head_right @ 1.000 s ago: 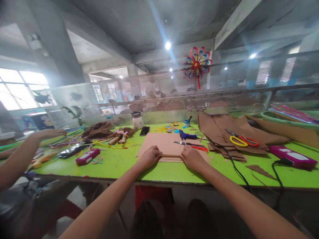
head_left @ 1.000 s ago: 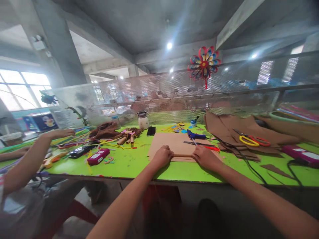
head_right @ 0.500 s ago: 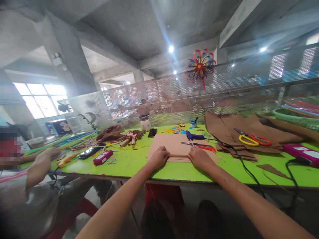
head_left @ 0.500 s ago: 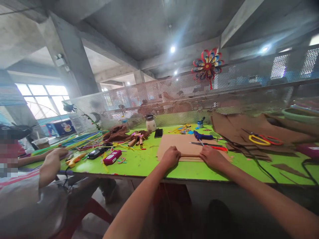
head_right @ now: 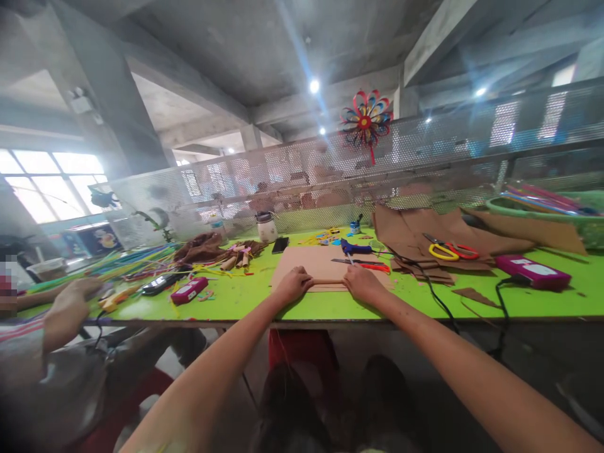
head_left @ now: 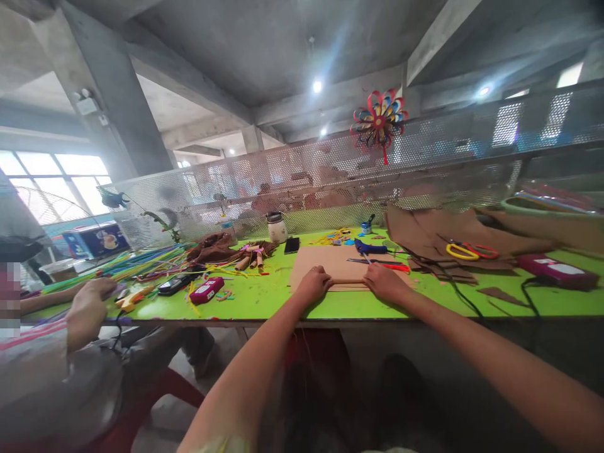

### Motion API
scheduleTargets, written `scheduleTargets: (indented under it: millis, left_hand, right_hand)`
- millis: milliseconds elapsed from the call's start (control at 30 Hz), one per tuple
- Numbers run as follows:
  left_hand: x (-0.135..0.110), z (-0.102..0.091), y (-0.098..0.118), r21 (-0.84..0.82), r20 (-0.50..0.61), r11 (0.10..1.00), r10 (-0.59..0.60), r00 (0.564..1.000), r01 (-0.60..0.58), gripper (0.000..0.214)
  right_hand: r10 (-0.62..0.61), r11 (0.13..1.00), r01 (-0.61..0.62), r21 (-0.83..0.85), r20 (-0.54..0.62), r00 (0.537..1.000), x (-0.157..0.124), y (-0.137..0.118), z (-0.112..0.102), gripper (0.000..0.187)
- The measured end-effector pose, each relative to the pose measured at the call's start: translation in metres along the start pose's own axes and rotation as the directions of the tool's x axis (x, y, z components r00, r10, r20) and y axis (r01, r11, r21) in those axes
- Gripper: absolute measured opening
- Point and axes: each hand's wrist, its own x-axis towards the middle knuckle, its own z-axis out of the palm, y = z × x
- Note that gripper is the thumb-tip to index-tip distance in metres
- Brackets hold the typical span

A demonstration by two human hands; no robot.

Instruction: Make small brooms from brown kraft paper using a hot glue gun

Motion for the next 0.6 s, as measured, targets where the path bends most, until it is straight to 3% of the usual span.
scheduleTargets:
  millis: [400, 600]
  left_hand:
    - [0.006, -0.008, 0.005, 0.127, 0.144, 0.988, 0.071, 0.987, -0.090, 0.032]
    - [0.000, -0.011, 0.009, 0.211, 0.129, 0.973, 0.064, 0.990, -0.091, 0.033]
  right_hand:
    - [-0.003, 1.000, 0.003, -0.003, -0.014, 1.000, 0.002, 0.000, 0.002, 0.033]
    - [-0.050, 0.999, 0.050, 0.006, -0.047, 0.998, 0.005, 0.004, 0.004, 0.029]
